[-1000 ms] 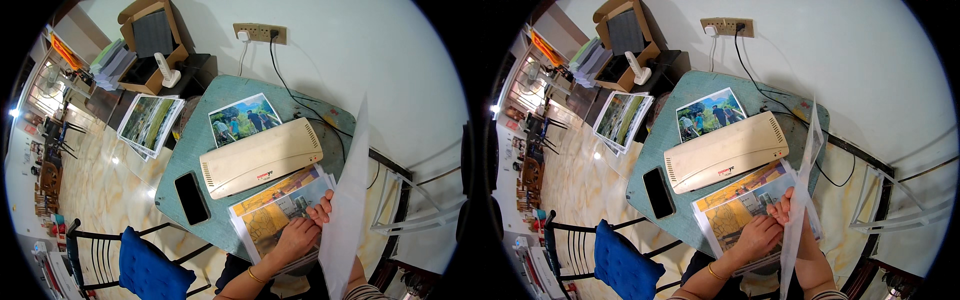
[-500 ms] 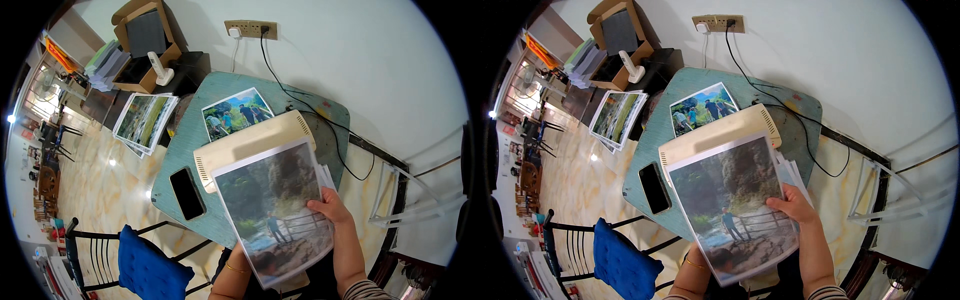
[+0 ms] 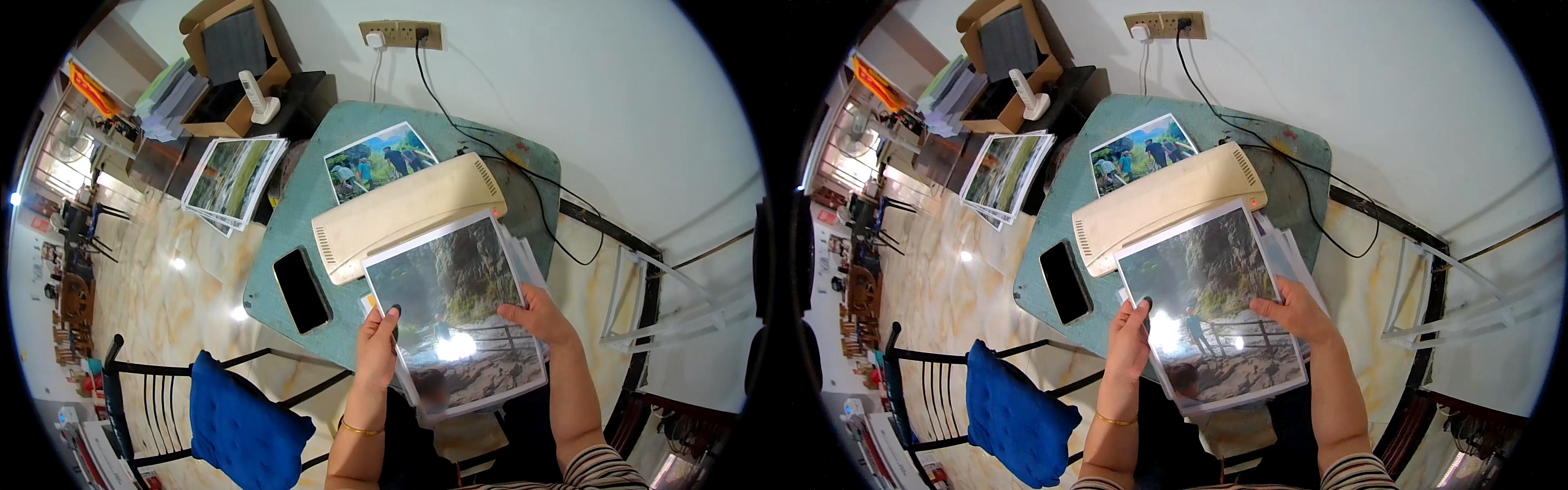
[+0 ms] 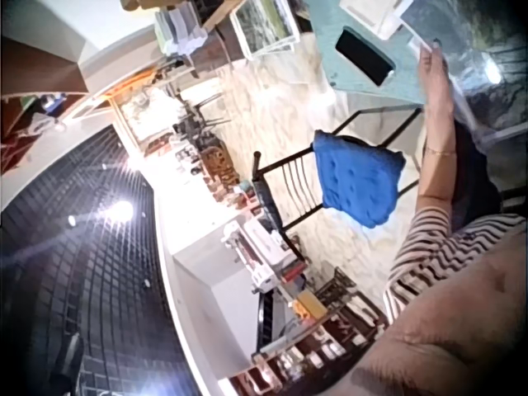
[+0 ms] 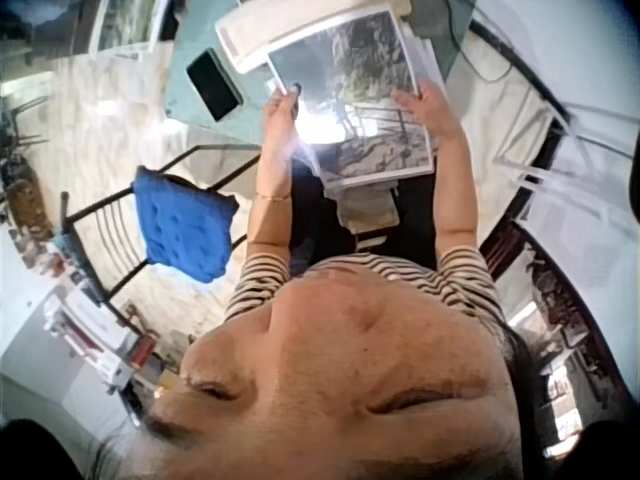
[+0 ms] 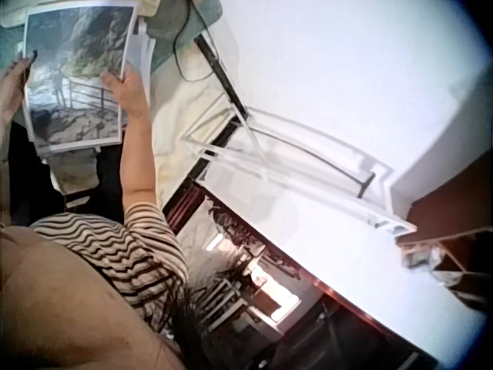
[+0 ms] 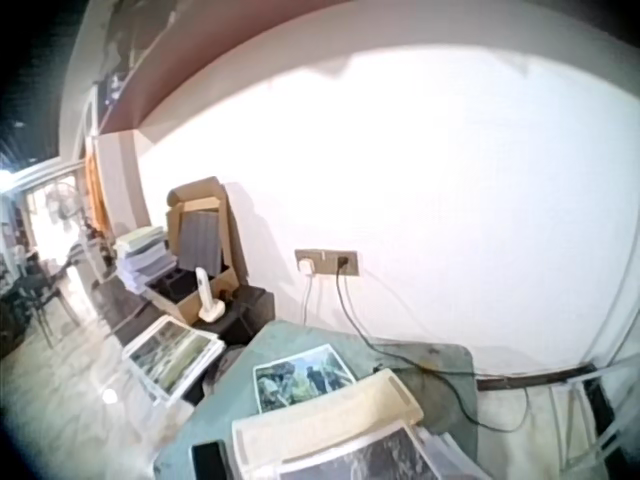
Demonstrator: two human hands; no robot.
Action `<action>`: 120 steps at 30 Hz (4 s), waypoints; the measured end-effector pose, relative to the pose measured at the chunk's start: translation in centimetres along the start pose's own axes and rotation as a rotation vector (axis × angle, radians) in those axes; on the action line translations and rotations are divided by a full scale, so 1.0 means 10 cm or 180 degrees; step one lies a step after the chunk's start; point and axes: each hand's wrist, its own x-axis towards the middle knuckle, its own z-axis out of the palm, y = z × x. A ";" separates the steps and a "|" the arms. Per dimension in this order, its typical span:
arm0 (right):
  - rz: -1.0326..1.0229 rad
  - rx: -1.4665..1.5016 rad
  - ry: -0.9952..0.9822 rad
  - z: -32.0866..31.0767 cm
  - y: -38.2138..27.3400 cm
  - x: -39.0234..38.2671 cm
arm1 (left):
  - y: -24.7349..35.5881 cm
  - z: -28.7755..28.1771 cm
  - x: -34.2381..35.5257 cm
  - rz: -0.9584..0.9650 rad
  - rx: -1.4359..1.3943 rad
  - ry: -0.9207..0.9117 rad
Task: The person sits with a stack of printed photos and clear plastic sheets. They place a photo between two sheets and feed it into a laminating machine, then retrieve the laminated photo and repeat the process with additional photos.
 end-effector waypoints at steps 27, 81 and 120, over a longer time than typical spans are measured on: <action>-0.0005 -0.0193 0.0262 -0.03 0.45 0.07 | -0.20 -0.06 0.02 0.0077 0.0189 0.0285; 0.0243 0.0351 -0.0111 -0.01 0.22 0.11 | -0.03 0.00 -0.02 0.0065 0.0205 0.0570; 0.0105 -0.0565 0.0496 0.03 0.21 0.12 | -0.11 -0.04 -0.04 0.0435 0.0608 0.0559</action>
